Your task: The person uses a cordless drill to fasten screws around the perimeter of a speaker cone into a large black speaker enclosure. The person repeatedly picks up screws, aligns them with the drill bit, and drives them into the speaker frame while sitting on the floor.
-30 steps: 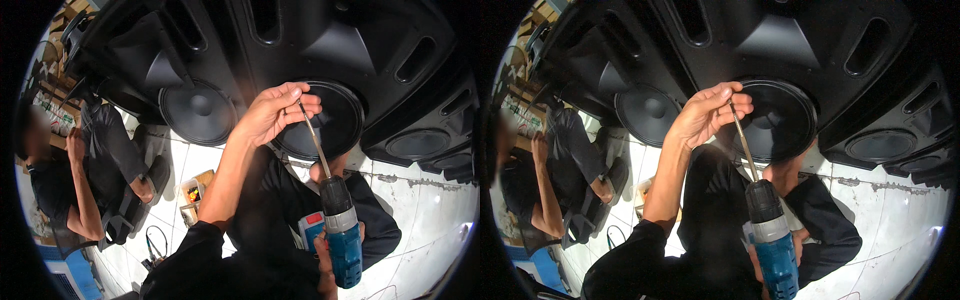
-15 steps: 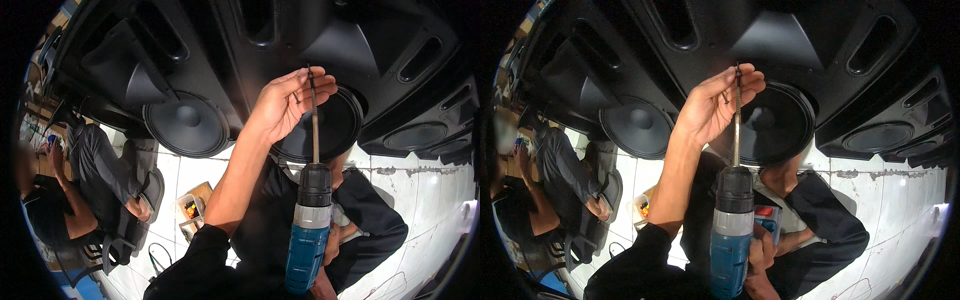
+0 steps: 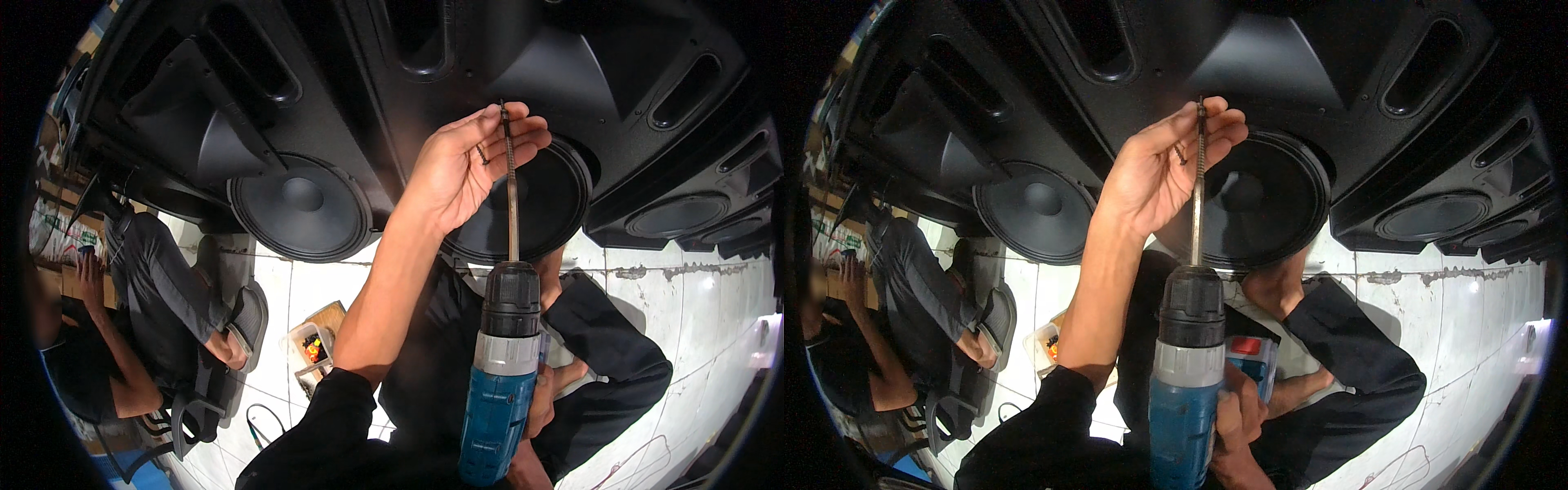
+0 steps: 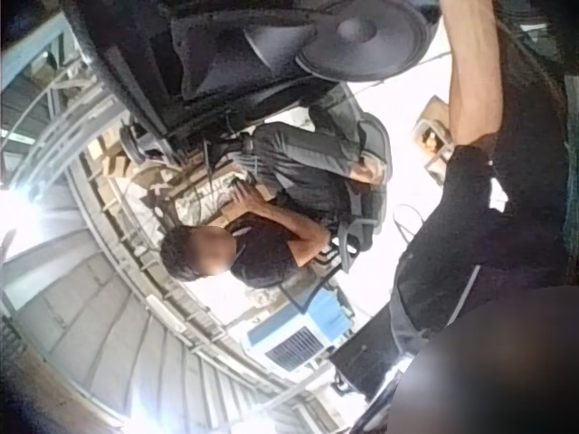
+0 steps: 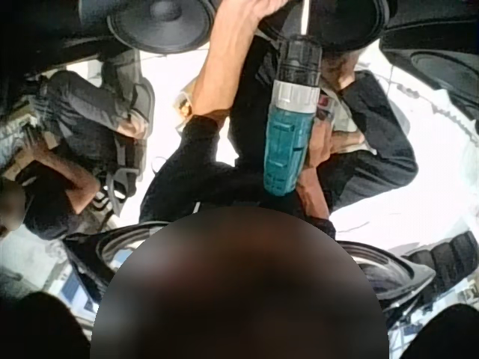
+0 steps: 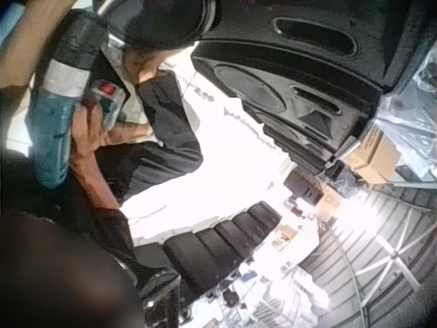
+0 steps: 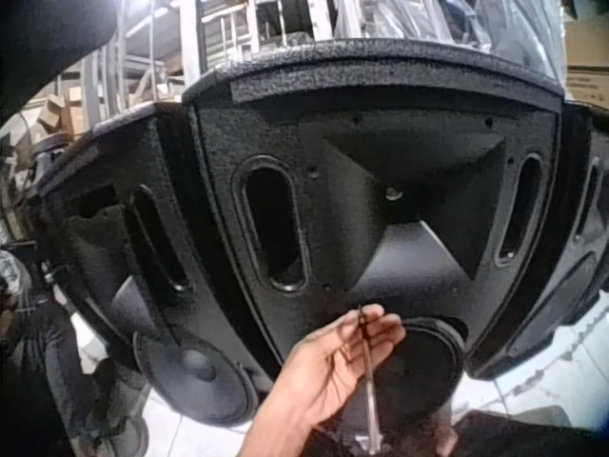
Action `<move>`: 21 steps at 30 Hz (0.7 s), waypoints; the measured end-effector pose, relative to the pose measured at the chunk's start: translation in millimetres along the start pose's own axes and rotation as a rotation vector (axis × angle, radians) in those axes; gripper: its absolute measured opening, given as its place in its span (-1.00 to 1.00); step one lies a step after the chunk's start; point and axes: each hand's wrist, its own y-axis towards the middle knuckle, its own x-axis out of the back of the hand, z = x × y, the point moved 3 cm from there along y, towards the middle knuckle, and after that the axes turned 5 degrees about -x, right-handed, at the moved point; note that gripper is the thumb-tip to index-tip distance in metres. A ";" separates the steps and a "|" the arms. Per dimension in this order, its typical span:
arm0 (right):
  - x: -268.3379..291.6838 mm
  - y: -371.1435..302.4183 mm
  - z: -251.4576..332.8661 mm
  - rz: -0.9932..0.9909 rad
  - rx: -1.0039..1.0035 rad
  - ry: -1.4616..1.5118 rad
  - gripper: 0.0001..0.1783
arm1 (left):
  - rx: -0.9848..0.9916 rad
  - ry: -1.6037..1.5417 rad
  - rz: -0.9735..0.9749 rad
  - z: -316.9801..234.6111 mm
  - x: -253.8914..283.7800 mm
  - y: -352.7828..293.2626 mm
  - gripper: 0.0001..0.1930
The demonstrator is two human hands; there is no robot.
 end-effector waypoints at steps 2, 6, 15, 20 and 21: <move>0.5 -1.7 -1.0 0.078 -0.116 0.156 -0.54 | -0.008 0.019 -0.001 -0.3 -0.1 -0.4 -0.68; -0.5 -0.3 3.2 -0.058 0.050 -0.081 -0.39 | 0.025 -0.010 -0.039 1.3 5.0 -5.5 -0.67; -2.0 4.9 8.5 -0.097 -0.079 0.064 -0.58 | 0.236 0.017 -0.253 52.1 45.2 -75.7 -0.66; -5.6 -3.0 -0.9 0.102 -0.189 0.207 -0.71 | 0.329 -0.045 -0.375 75.3 69.3 -119.5 -0.66; -6.0 -4.1 -2.1 0.113 -0.246 0.236 -0.73 | 0.342 -0.066 -0.384 78.3 71.1 -124.0 -0.66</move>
